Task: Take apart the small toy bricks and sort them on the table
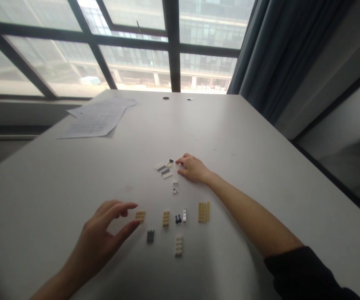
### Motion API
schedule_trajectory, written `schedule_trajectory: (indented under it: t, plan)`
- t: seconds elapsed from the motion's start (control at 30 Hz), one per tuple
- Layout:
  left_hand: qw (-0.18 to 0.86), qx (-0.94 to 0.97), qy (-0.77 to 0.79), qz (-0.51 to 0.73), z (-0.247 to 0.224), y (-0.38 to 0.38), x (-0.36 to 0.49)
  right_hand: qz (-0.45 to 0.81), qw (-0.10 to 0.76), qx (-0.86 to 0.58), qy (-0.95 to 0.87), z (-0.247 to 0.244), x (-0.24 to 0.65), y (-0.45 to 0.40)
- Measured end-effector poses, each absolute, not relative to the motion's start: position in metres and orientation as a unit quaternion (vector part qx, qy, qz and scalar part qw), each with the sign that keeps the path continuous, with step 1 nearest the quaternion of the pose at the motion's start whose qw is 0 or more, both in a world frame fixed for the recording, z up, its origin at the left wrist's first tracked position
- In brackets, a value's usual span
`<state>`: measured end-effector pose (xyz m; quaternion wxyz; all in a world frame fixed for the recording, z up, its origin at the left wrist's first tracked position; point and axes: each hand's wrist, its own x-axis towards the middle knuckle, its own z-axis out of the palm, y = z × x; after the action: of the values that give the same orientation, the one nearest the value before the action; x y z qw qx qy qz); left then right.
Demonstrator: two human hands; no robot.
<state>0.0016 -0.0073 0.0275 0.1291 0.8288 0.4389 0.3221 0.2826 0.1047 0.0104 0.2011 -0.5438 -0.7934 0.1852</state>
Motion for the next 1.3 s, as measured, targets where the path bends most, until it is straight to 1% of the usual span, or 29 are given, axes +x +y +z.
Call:
schedule_trajectory:
  t: [0.13, 0.23, 0.33, 0.37, 0.5, 0.6, 0.77, 1.03, 1.3]
  plan:
    - [0.128, 0.831, 0.429, 0.331, 0.028, -0.012, 0.003, 0.176, 0.198, -0.553, -0.790, 0.014, 0.285, 0.101]
    - [0.121, 0.846, 0.392, 0.340, 0.035, -0.023, 0.010, 0.163, 0.219, -0.557, -0.784, 0.027, 0.292, 0.078]
    - [0.098, 0.867, 0.358, 0.332, 0.041, -0.042, 0.017, 0.159, 0.278, -0.539, -0.779, 0.043, 0.303, 0.025]
    - [0.089, 0.875, 0.347, 0.325, 0.042, -0.048, 0.019, 0.164, 0.285, -0.533, -0.780, 0.047, 0.306, 0.003]
    - [0.063, 0.909, 0.314, 0.266, 0.036, -0.064, 0.033, 0.178, 0.271, -0.506, -0.800, 0.043, 0.310, -0.079]
    - [0.038, 0.938, 0.281, 0.202, 0.029, -0.069, 0.045, 0.169, 0.244, -0.509, -0.808, 0.025, 0.305, -0.111]
    - [0.022, 0.959, 0.246, 0.139, 0.021, -0.074, 0.057, 0.157, 0.247, -0.523, -0.801, 0.010, 0.291, -0.117]
    - [0.040, 0.959, 0.251, 0.123, 0.019, -0.076, 0.070, 0.190, 0.196, -0.544, -0.793, 0.015, 0.279, -0.108]
    - [0.060, 0.959, 0.249, 0.123, 0.017, -0.075, 0.077, 0.177, 0.214, -0.568, -0.775, 0.010, 0.276, -0.109]
